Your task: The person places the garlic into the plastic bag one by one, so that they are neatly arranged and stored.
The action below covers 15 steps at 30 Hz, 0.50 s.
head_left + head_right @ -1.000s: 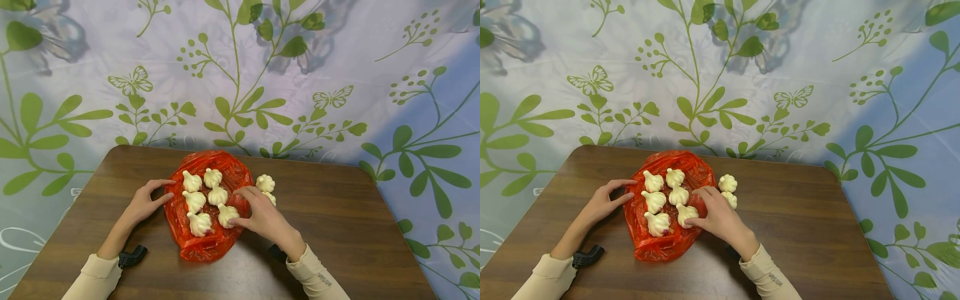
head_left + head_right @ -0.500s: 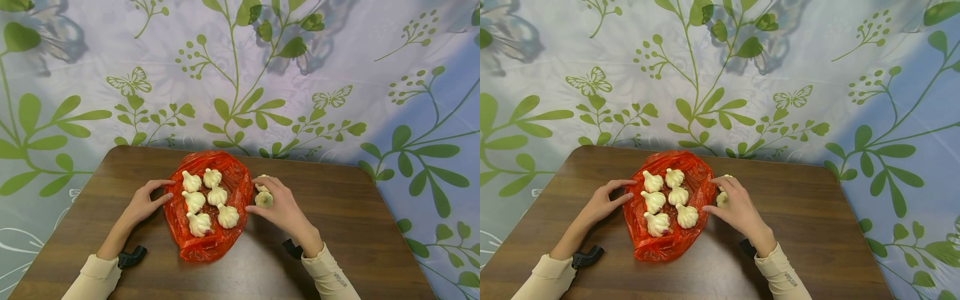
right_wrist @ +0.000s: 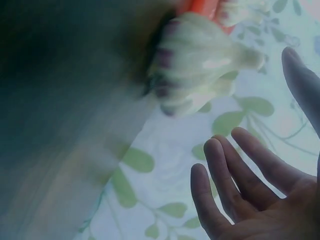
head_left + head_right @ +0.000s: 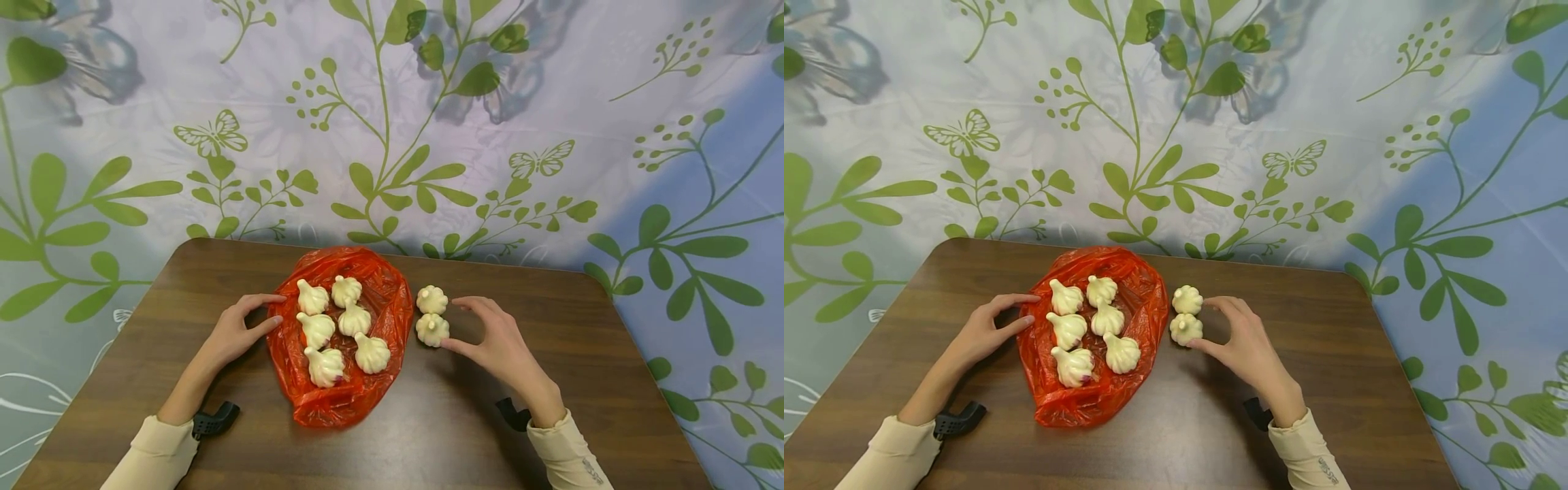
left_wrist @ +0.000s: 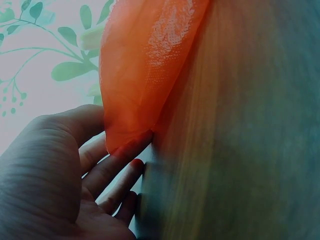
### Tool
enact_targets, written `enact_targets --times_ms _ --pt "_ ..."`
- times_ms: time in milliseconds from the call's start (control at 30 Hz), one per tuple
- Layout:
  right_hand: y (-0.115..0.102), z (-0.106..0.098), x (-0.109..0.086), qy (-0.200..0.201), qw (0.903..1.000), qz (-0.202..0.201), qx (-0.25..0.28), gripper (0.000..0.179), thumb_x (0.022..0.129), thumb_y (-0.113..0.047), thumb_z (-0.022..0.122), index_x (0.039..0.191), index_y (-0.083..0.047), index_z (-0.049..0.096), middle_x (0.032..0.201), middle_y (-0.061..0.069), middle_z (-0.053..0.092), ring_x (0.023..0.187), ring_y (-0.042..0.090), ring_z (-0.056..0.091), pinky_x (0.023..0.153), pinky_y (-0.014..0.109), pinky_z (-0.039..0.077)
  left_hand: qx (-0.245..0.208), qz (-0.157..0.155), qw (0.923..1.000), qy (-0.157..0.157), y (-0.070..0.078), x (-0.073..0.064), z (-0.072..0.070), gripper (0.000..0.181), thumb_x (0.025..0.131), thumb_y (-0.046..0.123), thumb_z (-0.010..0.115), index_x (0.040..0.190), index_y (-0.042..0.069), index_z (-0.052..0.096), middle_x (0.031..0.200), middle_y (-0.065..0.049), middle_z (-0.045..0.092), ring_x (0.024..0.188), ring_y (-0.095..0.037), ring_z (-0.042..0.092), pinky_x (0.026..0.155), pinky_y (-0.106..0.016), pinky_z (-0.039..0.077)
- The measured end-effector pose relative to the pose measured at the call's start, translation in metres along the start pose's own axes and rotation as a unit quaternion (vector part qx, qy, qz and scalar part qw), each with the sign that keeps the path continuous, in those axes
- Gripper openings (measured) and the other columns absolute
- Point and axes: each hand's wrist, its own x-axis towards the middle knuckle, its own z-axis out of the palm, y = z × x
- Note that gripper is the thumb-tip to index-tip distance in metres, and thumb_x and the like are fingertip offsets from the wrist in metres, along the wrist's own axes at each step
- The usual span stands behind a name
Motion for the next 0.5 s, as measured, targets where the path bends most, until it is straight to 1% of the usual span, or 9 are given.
enact_targets --times_ms 133,267,500 --pt "0.012 -0.004 -0.006 0.003 0.9999 0.003 -0.012 0.072 0.076 -0.036 0.097 0.137 -0.010 0.065 0.129 0.008 0.069 0.118 0.032 0.065 0.096 0.056 0.055 -0.001 -0.001 1.0000 -0.002 0.000 0.000 0.000 0.038 0.098 0.026 0.078 0.134 0.018 0.071 0.140 -0.013 0.065 0.136 -0.039 0.053 0.113 -0.064 0.035" --pt "0.017 -0.006 -0.007 0.007 0.9999 0.000 -0.011 0.071 0.077 -0.033 0.096 0.137 -0.010 0.065 0.128 0.011 0.070 0.118 0.034 0.066 0.094 0.057 0.055 -0.001 -0.001 1.0000 -0.003 0.000 0.000 -0.001 0.038 0.098 0.026 0.077 0.135 0.018 0.071 0.140 -0.013 0.065 0.136 -0.039 0.053 0.113 -0.064 0.035" --pt "0.020 0.003 -0.006 -0.005 1.0000 -0.001 -0.003 0.070 0.078 -0.033 0.096 0.137 -0.011 0.065 0.130 0.013 0.069 0.118 0.034 0.066 0.095 0.056 0.055 -0.004 -0.004 1.0000 -0.003 -0.001 0.000 -0.001 0.037 0.098 0.027 0.078 0.134 0.020 0.071 0.139 -0.011 0.066 0.136 -0.038 0.053 0.113 -0.063 0.036"
